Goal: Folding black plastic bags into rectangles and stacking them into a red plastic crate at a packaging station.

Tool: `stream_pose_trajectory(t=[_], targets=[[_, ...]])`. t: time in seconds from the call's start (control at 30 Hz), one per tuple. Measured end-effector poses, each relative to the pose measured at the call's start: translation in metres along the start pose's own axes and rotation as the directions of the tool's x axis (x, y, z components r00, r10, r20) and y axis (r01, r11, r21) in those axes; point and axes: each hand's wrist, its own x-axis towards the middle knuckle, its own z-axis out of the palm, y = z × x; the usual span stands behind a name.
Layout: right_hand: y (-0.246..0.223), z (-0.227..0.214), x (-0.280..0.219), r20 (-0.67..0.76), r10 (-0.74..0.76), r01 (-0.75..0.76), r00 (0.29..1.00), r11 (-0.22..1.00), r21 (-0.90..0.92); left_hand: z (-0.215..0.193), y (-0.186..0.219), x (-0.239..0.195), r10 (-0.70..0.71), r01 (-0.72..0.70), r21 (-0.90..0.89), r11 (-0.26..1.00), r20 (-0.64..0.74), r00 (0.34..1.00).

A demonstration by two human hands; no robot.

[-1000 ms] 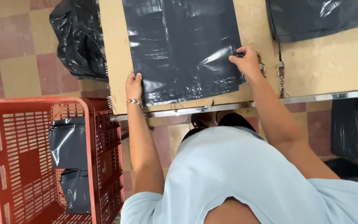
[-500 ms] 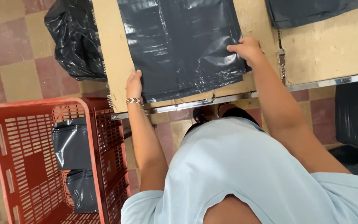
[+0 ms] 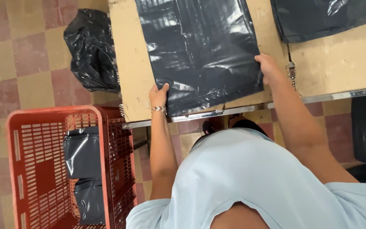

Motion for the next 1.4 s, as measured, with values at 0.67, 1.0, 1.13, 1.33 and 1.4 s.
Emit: stream_pose_trajectory(t=[0.67,1.0,1.13,1.33,1.4], targets=[[-0.014,-0.189,-0.087,0.27,-0.33,0.363,0.904,0.928,-0.081,-0.111,0.154,-0.161,0.877,-0.787,-0.397,0.472,0.127,0.463],[-0.248,0.051,0.165,0.192,-0.852,0.864,0.487,0.502,0.037,-0.023,0.156,0.193,0.397,-0.378,-0.233,0.896,0.038,0.917],[-0.275,0.112,0.193,0.232,-0.588,0.578,0.775,0.807,0.116,-0.002,0.135,0.274,0.281,-0.296,-0.193,0.935,-0.104,0.954],[-0.189,0.077,0.236,0.339,-0.414,0.352,0.845,0.907,0.233,-0.033,0.088,0.202,-0.04,0.066,0.119,0.991,-0.209,0.977],[-0.149,0.037,0.184,0.302,-0.303,0.322,0.904,0.947,-0.014,-0.054,0.057,0.151,-0.121,0.121,0.137,0.983,-0.014,0.993]])
